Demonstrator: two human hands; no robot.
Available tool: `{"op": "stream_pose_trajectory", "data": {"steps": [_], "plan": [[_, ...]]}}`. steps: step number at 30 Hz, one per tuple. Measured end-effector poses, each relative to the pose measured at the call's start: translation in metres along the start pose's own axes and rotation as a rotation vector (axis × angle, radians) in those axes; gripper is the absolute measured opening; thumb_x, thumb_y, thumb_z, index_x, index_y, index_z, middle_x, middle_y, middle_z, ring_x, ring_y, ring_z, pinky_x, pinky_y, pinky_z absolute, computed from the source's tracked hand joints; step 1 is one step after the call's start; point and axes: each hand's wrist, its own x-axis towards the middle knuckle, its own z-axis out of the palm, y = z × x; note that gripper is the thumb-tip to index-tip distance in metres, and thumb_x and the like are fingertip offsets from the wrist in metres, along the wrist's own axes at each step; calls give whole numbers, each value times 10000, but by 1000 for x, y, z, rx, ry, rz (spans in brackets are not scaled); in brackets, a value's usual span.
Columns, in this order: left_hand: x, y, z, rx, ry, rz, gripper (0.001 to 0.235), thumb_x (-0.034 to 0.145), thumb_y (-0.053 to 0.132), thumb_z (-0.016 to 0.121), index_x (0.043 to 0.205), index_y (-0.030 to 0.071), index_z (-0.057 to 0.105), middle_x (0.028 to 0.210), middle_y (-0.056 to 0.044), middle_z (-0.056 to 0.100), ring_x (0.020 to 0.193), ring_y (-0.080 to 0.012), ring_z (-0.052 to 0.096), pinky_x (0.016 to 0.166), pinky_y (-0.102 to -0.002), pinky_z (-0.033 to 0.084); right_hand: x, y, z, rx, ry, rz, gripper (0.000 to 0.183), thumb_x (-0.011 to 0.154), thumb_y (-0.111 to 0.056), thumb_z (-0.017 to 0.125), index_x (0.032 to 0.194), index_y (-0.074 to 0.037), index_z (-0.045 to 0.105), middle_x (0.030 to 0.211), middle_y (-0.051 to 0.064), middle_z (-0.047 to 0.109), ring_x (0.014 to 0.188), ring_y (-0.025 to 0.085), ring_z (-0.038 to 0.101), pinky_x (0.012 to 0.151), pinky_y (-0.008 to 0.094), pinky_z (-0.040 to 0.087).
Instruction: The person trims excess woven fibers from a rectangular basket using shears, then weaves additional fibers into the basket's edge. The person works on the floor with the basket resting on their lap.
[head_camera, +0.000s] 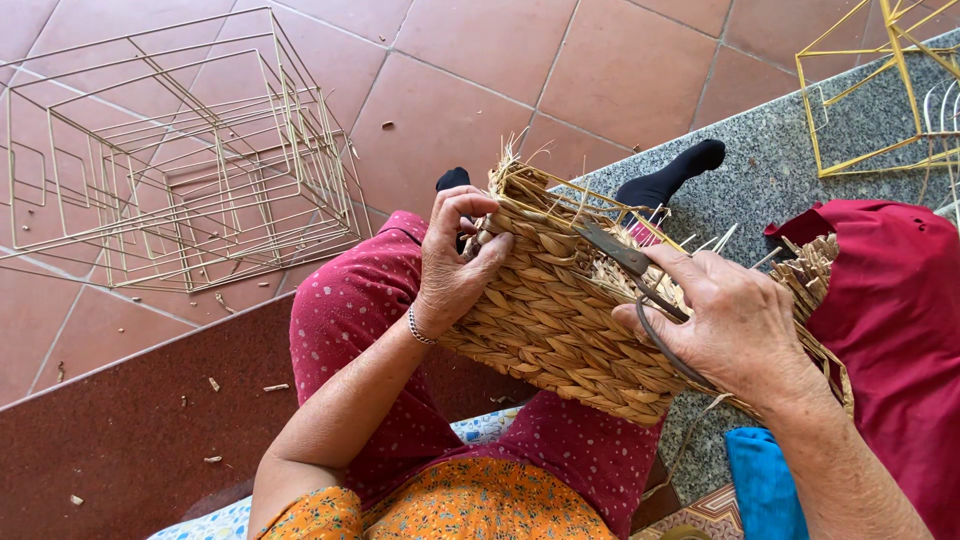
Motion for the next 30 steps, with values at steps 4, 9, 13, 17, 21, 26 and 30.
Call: {"op": "stream_pose_trajectory", "data": {"steps": [4,9,13,17,21,26,30], "plan": [[-1,0,0,-16,-13,-31,348,879,46,764,1190,82,610,1268,-46,550,1136,-136,588,922,-280,505,7,1,3,-88,-24,-67,692,759,-603,737,1333,-224,658,922,131,721,784,350,715,672,476,566],[-1,-1,-1,-26,-12,-10,352,882,42,767,1195,80,611,1270,-45,555,1145,-136,587,923,-283,507,12,7,12,-116,23,-229,724,828,-525,685,1409,-103,600,898,137,729,718,339,714,582,463,557],[0,0,-1,-8,-18,-10,341,888,41,762,1190,81,609,1267,-46,551,1144,-134,587,922,-285,514,11,14,22,-249,11,-278,731,881,-541,655,1418,-52,571,734,111,699,634,281,708,547,412,562],[1,1,-1,1,-25,-11,334,893,45,760,1188,83,608,1266,-47,547,1130,-134,589,914,-287,522,10,19,28,-266,29,-301,713,916,-541,643,1414,-36,576,694,93,691,585,246,699,529,385,563],[5,1,2,33,-21,18,331,895,36,758,1187,81,611,1272,-47,544,1141,-142,588,922,-291,522,10,16,29,-154,105,-251,724,869,-554,681,1424,-99,595,800,118,725,663,272,725,551,412,570],[6,4,1,55,-21,20,325,895,30,751,1187,83,619,1270,-45,546,1128,-142,591,917,-293,523,11,6,21,-40,96,-217,824,735,-609,749,1364,-100,594,1011,167,734,794,356,725,617,458,585],[3,5,1,28,-24,-29,311,895,36,745,1174,89,619,1260,-48,535,1069,-126,594,897,-282,534,14,4,14,-111,73,-258,859,718,-636,751,1370,-100,590,905,168,712,764,351,715,664,472,586]]}}
